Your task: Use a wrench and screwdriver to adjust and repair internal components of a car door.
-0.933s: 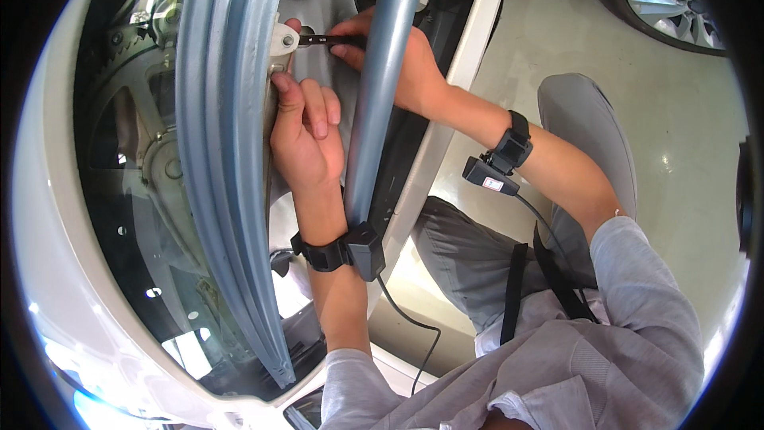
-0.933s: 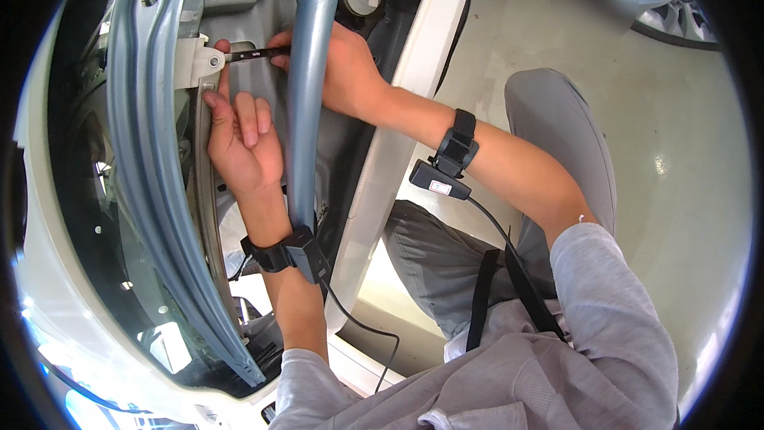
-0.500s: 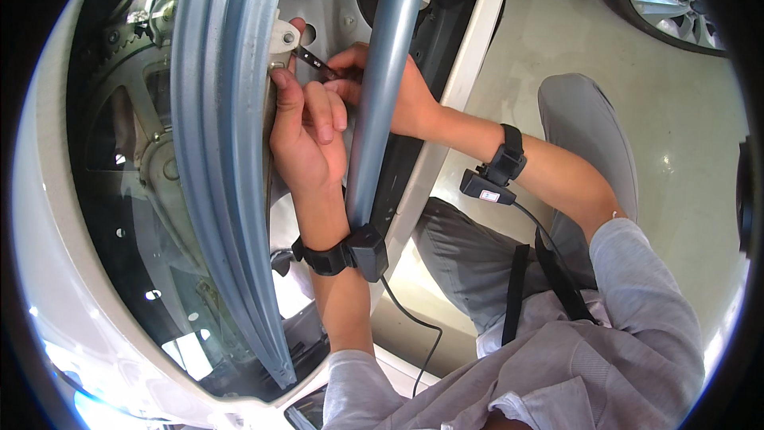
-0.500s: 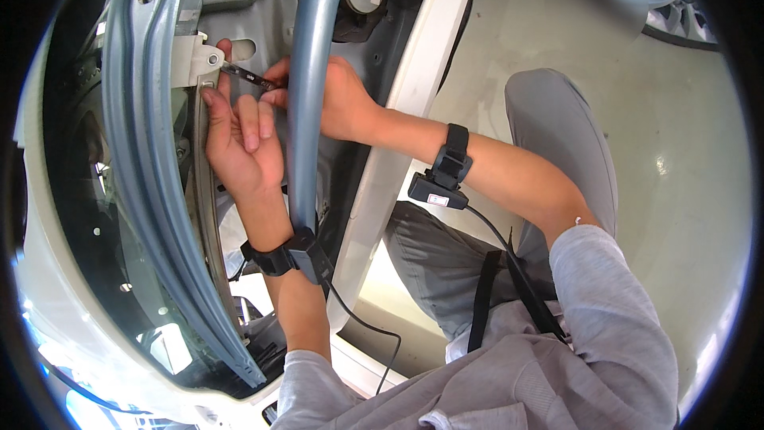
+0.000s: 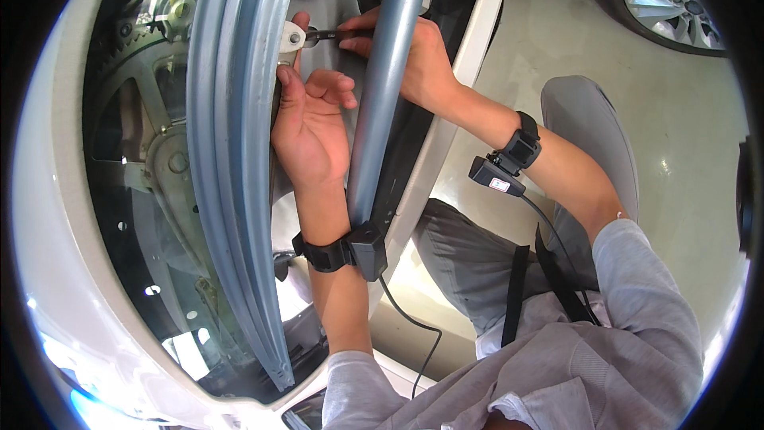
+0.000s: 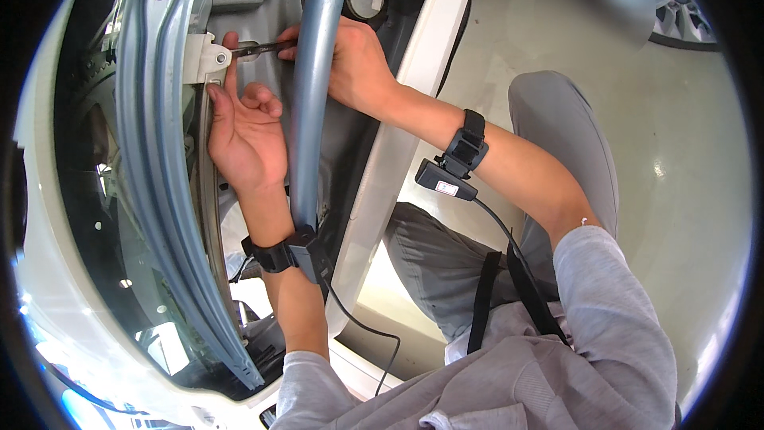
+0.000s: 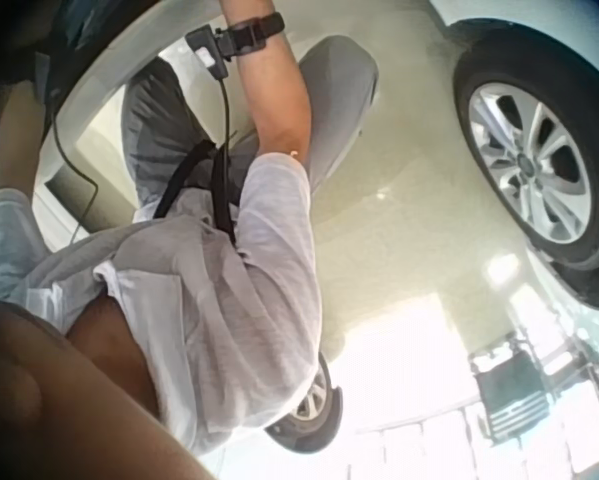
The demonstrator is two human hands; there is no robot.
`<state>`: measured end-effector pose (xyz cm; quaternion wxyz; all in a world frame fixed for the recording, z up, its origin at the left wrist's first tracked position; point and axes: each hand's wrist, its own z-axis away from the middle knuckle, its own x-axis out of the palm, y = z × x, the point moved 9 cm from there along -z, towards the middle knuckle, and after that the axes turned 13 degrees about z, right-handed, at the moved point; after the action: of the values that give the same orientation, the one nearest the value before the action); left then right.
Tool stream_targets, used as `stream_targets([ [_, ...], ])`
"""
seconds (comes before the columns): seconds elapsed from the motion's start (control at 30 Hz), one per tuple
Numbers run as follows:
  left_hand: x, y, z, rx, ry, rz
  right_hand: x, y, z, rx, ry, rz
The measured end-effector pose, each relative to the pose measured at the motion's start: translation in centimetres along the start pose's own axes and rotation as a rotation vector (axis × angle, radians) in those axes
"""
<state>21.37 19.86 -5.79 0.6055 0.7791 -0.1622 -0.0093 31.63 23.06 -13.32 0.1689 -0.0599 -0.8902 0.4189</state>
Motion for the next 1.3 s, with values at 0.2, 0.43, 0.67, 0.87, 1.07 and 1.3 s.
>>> stream_targets([
  [0.2,-1.2,0.2,0.2,0.039,0.096,-0.070,0.5,0.1,0.0,0.093,-0.078,0.011],
  [0.43,-0.4,0.2,0.2,0.038,-0.010,0.040,0.5,0.2,0.2,0.042,-0.043,0.057],
  [0.67,-0.4,0.4,0.2,0.023,-0.034,0.040,0.3,0.0,0.4,0.024,-0.013,0.010],
  [0.87,0.0,0.1,0.2,0.029,0.015,0.034,0.4,0.3,0.4,0.088,-0.022,-0.028],
  [1.07,0.3,-0.4,0.1,-0.091,-0.018,0.046,2.3,0.4,2.4,0.117,-0.125,-0.208],
  [1.3,-0.2,0.0,0.6,-0.096,0.001,0.114,5.0,0.8,3.5,0.360,-0.395,-0.494],
])
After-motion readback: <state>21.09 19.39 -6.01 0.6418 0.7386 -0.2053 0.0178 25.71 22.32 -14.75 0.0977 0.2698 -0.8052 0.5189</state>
